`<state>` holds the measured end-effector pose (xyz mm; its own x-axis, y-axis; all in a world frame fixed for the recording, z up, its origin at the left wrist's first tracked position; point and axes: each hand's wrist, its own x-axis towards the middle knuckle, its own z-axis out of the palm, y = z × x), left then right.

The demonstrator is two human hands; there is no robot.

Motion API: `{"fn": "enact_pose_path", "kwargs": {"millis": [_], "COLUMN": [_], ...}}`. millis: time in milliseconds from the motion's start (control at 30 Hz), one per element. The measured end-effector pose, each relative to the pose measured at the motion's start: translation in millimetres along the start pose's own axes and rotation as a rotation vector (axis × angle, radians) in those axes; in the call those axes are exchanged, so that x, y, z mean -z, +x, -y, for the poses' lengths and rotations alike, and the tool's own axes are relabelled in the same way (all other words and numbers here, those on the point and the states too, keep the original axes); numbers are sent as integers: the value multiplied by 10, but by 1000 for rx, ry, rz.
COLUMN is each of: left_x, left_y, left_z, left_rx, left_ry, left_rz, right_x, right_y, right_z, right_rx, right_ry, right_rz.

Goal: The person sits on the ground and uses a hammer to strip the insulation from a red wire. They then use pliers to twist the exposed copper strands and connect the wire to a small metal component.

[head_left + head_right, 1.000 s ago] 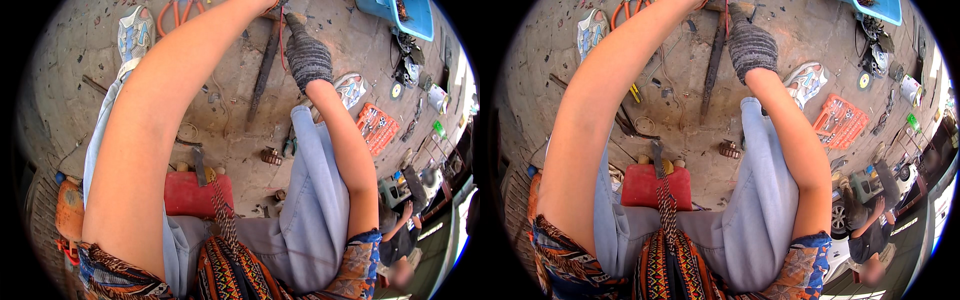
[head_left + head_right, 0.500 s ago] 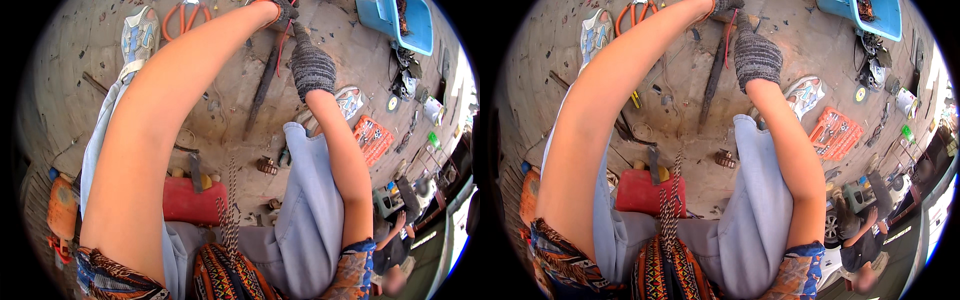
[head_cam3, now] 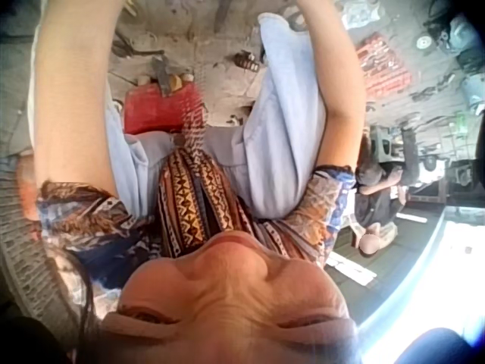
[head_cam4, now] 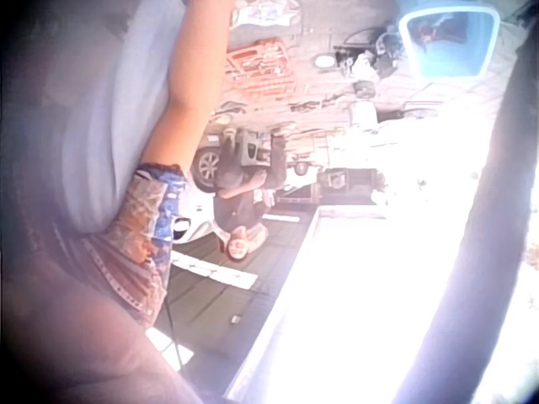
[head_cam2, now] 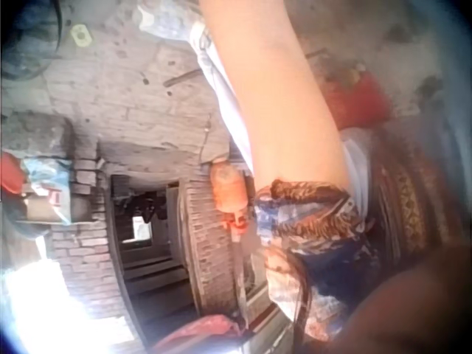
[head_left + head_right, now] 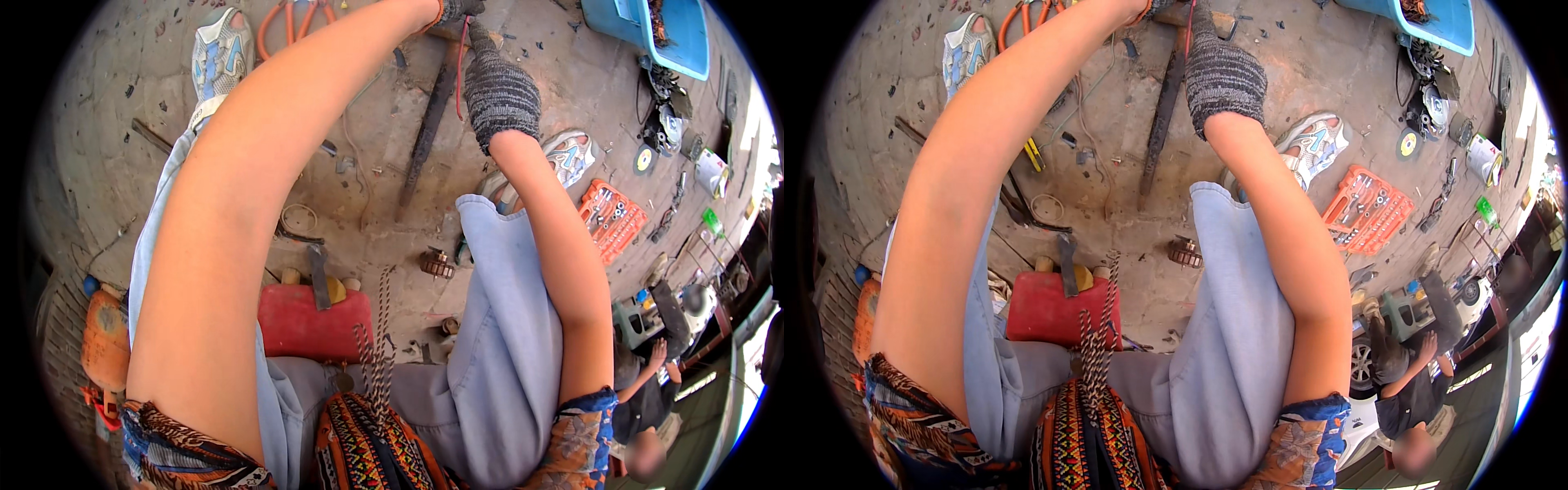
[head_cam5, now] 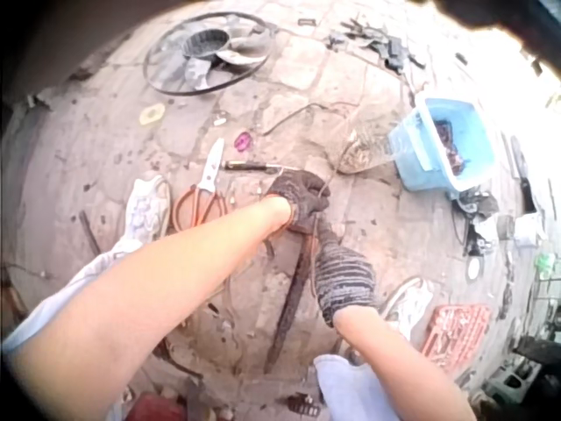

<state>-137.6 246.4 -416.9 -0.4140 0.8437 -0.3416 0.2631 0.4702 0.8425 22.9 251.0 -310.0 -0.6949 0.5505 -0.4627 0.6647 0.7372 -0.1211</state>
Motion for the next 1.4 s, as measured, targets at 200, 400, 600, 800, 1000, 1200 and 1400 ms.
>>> {"fn": "enact_pose_path", "kwargs": {"millis": [200, 400, 600, 800, 1000, 1200, 1400], "left_x": [-31, -7, -39, -14, -43, 116, 123], "left_y": [8, -52, -62, -78, -47, -74, -131], "left_z": [8, 37, 43, -32, 24, -97, -98], "left_rx": [1, -9, 92, 78, 103, 213, 211], "left_ry": [-40, -51, -165, -65, -176, -257, -545], "left_rz": [-38, -50, -41, -65, -61, -40, 99], "right_x": [-59, -22, -57, -88, -119, -189, -15], "right_y": [-2, -35, -59, -66, -127, -171, -144], "right_z": [-6, 63, 53, 19, 38, 35, -244], "right_rx": [-66, -30, -23, -30, -62, -23, -48], "right_ry": [18, -6, 52, 73, 63, 123, 260], "right_rz": [-4, 68, 12, 31, 133, 201, 41]}}
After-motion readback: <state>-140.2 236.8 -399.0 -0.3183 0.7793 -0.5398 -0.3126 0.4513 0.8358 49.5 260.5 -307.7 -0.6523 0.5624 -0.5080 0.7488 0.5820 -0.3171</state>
